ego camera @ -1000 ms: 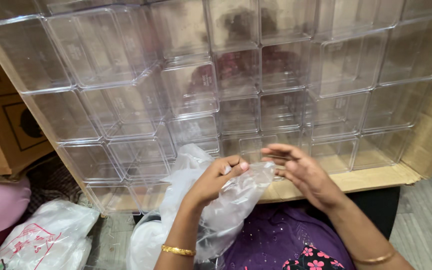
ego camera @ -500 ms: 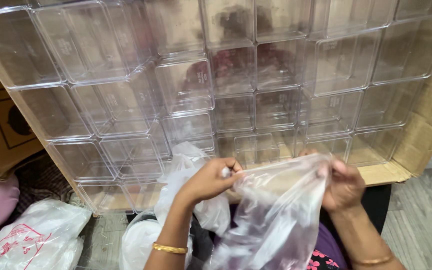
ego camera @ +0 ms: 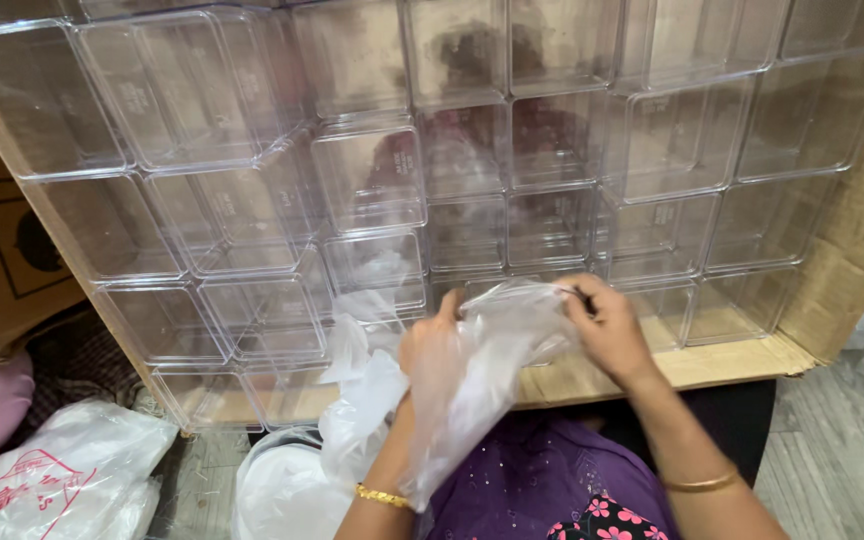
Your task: The person sits on the floor in front of a carton filled with clear plastic storage boxes. They pull the boxes out of the carton one at a time, open a plastic bag, place a box inside, and set the bagged box aside with the other filled bags.
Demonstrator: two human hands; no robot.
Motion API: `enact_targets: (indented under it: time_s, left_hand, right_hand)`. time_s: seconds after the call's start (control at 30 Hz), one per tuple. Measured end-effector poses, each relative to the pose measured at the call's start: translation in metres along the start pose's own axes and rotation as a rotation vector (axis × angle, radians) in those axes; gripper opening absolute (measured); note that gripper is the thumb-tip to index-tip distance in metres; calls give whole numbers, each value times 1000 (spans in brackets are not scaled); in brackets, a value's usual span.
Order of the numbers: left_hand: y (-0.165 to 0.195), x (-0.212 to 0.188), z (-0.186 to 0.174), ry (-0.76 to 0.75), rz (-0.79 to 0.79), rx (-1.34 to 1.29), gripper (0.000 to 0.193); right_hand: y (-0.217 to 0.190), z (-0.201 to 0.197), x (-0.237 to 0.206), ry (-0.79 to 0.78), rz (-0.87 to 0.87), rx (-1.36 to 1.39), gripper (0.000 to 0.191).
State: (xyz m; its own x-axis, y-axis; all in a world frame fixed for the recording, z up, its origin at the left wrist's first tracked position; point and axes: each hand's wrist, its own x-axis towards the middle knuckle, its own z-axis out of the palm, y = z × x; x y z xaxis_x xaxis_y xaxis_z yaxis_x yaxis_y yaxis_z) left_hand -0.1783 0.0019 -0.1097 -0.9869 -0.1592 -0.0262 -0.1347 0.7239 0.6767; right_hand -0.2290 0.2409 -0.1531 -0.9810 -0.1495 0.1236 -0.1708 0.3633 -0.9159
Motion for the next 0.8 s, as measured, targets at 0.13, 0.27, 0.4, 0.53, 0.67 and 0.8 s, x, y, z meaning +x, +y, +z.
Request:
enact_targets:
  time_s: [0.13, 0.27, 0.4, 0.53, 0.67, 0.8]
  left_hand:
    - [1, -14, 7, -108, -24, -176, 31]
    - [-1, -13, -1, -100, -28, -456, 30]
    - [-1, 14, -37, -85, 132, -969, 27]
    - [0, 47, -99, 92, 451, -882, 21]
    - [15, 68, -131, 261, 190, -687, 21]
    - [27, 81, -138, 320, 84, -448, 22]
  right_hand:
    - [-25, 18, -9, 0, -92, -544, 60]
    - [-47, 9, -22, 46, -45, -234, 52]
    - [-72, 2, 4, 2, -160, 474, 29]
    - [-113, 29, 77, -67, -273, 774, 19]
    - [-140, 68, 128, -86, -140, 660, 27]
    - [-147, 82, 134, -269, -112, 514, 34]
